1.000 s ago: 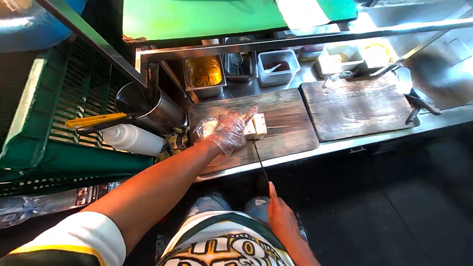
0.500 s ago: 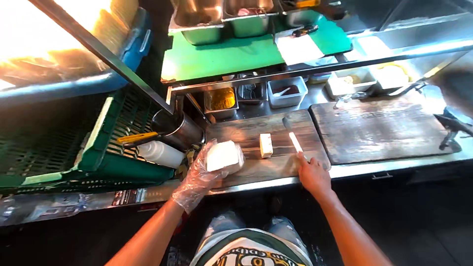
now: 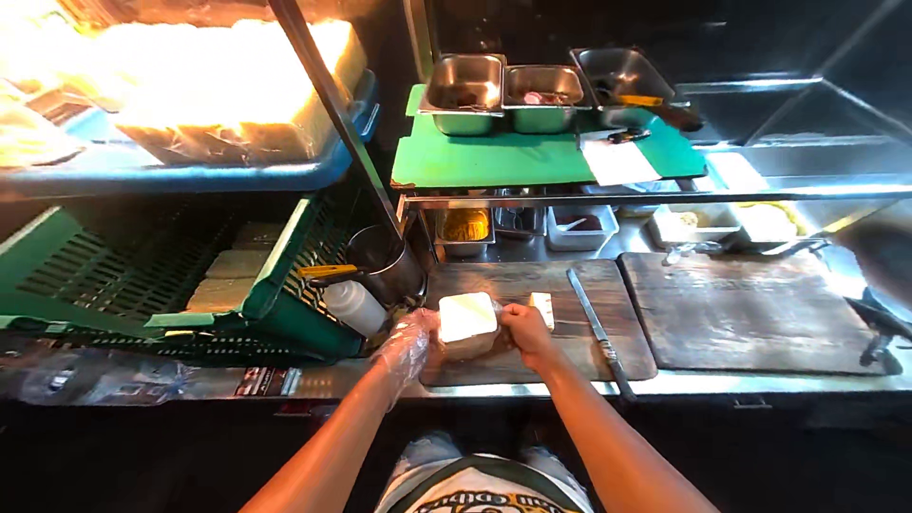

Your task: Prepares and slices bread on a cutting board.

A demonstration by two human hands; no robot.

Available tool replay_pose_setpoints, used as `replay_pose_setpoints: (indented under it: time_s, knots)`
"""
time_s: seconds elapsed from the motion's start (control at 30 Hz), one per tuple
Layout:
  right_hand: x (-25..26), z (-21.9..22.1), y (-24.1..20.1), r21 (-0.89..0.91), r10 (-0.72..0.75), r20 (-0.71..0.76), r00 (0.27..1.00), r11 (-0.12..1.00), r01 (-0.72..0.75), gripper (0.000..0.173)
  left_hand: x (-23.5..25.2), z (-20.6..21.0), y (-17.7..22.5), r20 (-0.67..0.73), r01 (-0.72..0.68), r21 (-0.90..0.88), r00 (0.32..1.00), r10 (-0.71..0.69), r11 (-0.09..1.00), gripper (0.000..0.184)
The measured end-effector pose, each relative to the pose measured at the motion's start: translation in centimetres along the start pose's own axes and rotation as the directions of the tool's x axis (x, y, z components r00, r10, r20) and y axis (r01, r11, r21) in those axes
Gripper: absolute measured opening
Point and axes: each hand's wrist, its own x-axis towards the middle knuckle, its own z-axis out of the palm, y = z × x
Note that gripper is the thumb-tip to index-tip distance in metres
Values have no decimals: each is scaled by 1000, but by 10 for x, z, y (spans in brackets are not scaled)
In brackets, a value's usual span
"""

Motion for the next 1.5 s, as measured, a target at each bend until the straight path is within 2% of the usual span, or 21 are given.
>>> replay_pose_setpoints:
  time_s: [0.07, 0.13, 0.2, 0.27, 0.3, 0.4, 0.53, 0.6, 0.7, 0.73, 0.77, 0.8, 0.83, 0.93, 1.0, 1.07, 1.17, 1.23, 1.3, 1.4, 1.5]
  knots:
    - [-36, -9, -35, -23, -161, 8, 987, 987, 162, 20, -15, -13, 26, -58, -60, -416, 998, 40, 908, 11]
    - [-60, -13, -56, 26, -326, -55, 944, 944, 328, 20, -29, -28, 47, -151, -131, -534, 987, 57, 835, 13]
    - [-57, -13, -55, 46, -381, -134, 915, 920, 389, 29, -31, -35, 50, -150, -77, -456, 989, 9, 887, 24]
    - [-43, -8, -43, -45, -276, -71, 959, 961, 273, 59, -23, -28, 41, -15, 22, -285, 1000, -27, 958, 56]
    - [-34, -2, -40, -125, -234, -37, 972, 966, 228, 68, -16, -20, 39, 31, 17, -233, 999, -10, 972, 58]
    - [-37, 12, -55, -288, -300, -92, 950, 921, 263, 30, -18, -21, 63, -34, -154, -189, 988, 150, 970, 15]
    - [-80, -24, -87, -84, -699, -206, 684, 710, 700, 21, -59, -75, 106, -272, -482, -249, 867, 417, 840, 12]
    - [-76, -51, -79, -80, -752, -189, 632, 653, 753, 40, -73, -91, 109, -316, -528, -328, 843, 435, 783, 29]
    - [-45, -52, -36, -227, -594, 16, 804, 781, 582, 112, -59, -75, 78, -49, -361, -307, 930, 365, 881, 101]
    - [-33, -37, -29, -299, -535, 99, 839, 788, 538, 130, -46, -60, 68, 33, -314, -251, 943, 332, 916, 106]
    - [-22, -18, -24, -414, -483, 175, 858, 754, 510, 137, -31, -44, 58, 76, -313, -168, 941, 329, 935, 88]
    - [-16, 2, -26, -534, -425, 236, 874, 695, 482, 135, -19, -28, 52, 68, -337, -98, 936, 344, 936, 51]
    - [-12, 21, -34, -630, -356, 277, 892, 634, 449, 122, -12, -15, 53, 36, -382, -58, 922, 385, 922, 25]
    - [-7, 49, -52, -699, -371, 228, 900, 581, 417, 61, -18, 1, 74, -31, -565, 8, 824, 565, 825, 13]
    - [-4, 45, -37, -531, -634, 185, 751, 578, 619, 40, -33, -7, 79, -18, -665, 58, 745, 667, 745, 10]
    - [0, 41, -21, -314, -812, 122, 571, 515, 798, 31, -54, -16, 80, -45, -749, -104, 660, 750, 654, 13]
    - [-21, 39, -29, -108, -880, 18, 474, 470, 876, 21, -75, -36, 74, -151, -655, -521, 702, 696, 547, 50]
    - [-46, 32, -51, -3, -903, 59, 426, 426, 905, 17, -69, -56, 54, -57, -570, -438, 789, 611, 695, 93]
    - [-75, 21, -80, 57, -930, 194, 312, 328, 943, 24, -71, -64, 44, 171, -438, -273, 854, 491, 857, 122]
    - [-108, 9, -127, 116, -940, 336, 53, 97, 988, 27, -94, -53, 61, 508, -258, -414, 730, 457, 873, 104]
    - [-126, -1, -164, 194, -902, 429, -49, 38, 980, 28, -122, -27, 86, 513, -242, -662, 545, 664, 710, 51]
